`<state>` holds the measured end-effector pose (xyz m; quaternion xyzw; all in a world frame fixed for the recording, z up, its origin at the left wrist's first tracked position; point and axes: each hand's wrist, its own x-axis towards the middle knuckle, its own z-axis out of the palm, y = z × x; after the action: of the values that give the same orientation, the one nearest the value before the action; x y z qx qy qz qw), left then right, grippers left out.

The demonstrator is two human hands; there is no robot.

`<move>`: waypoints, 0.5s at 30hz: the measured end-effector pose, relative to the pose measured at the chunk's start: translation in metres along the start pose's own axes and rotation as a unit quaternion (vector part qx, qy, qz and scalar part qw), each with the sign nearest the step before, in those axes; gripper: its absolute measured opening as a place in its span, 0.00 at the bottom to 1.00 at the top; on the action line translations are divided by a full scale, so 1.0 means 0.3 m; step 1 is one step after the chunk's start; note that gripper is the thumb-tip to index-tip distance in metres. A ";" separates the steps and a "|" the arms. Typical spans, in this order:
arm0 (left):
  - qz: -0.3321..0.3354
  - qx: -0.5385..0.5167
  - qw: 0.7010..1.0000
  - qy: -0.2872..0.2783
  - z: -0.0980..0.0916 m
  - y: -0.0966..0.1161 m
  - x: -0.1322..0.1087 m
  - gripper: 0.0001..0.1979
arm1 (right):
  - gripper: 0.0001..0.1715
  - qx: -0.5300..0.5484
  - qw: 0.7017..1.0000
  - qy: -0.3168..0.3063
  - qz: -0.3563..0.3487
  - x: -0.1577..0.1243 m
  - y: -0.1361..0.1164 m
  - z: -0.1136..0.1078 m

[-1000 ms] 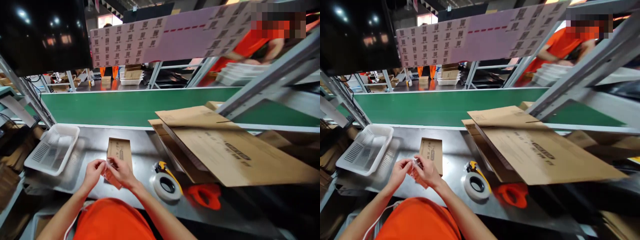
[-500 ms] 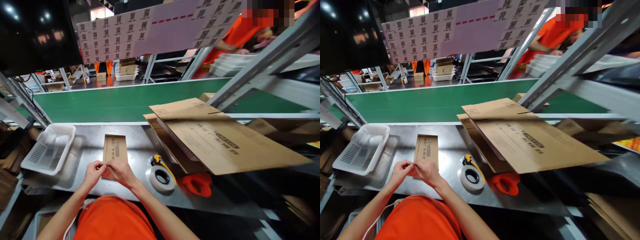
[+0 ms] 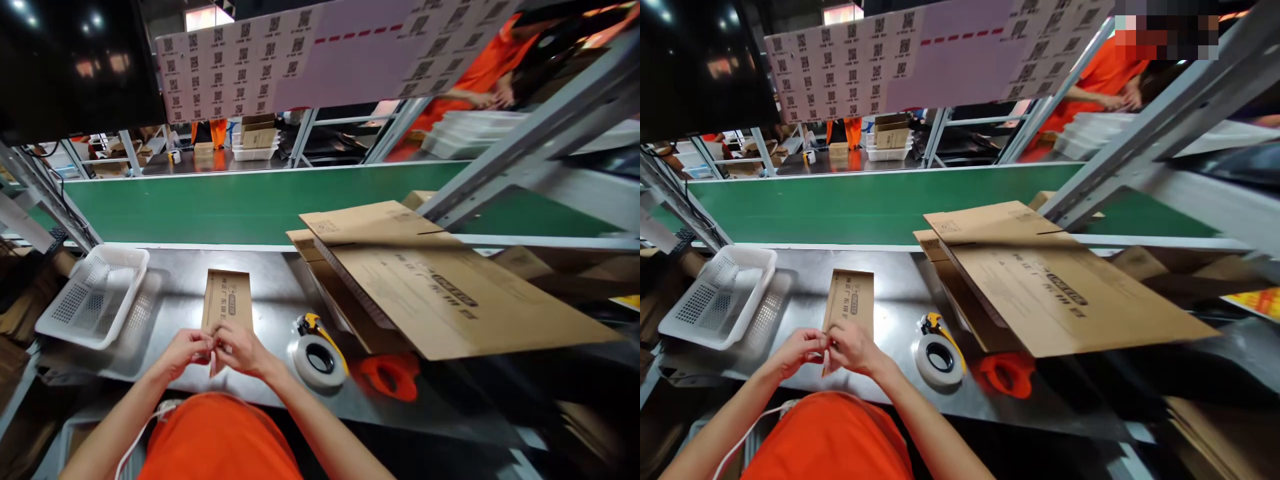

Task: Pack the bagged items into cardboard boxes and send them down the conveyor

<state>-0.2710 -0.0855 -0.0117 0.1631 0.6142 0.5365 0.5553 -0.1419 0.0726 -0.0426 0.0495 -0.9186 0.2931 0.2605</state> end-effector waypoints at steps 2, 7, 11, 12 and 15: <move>-0.032 -0.016 0.999 0.003 0.003 -0.009 0.009 0.17 | 0.05 0.010 1.000 -0.012 -0.018 -0.003 -0.014 -0.014; -0.070 -0.006 0.992 0.107 -0.044 -0.069 0.070 0.12 | 0.05 0.115 0.993 0.036 0.004 -0.062 -0.048 -0.016; -0.075 0.033 0.970 0.230 -0.193 -0.122 0.083 0.10 | 0.15 0.097 0.942 0.193 0.257 -0.054 0.077 -0.025; -0.073 0.043 0.964 0.251 -0.238 -0.136 0.072 0.10 | 0.17 0.079 0.929 0.209 0.295 -0.031 0.134 -0.028; -0.068 0.084 0.946 0.306 -0.365 -0.178 0.017 0.12 | 0.18 0.041 0.920 0.189 0.341 0.049 0.319 -0.029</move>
<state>-0.3454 -0.1534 -0.0802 -0.0054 0.8069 0.4684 0.3599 -0.1739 0.1570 -0.0781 -0.3121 -0.8008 0.4056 0.3112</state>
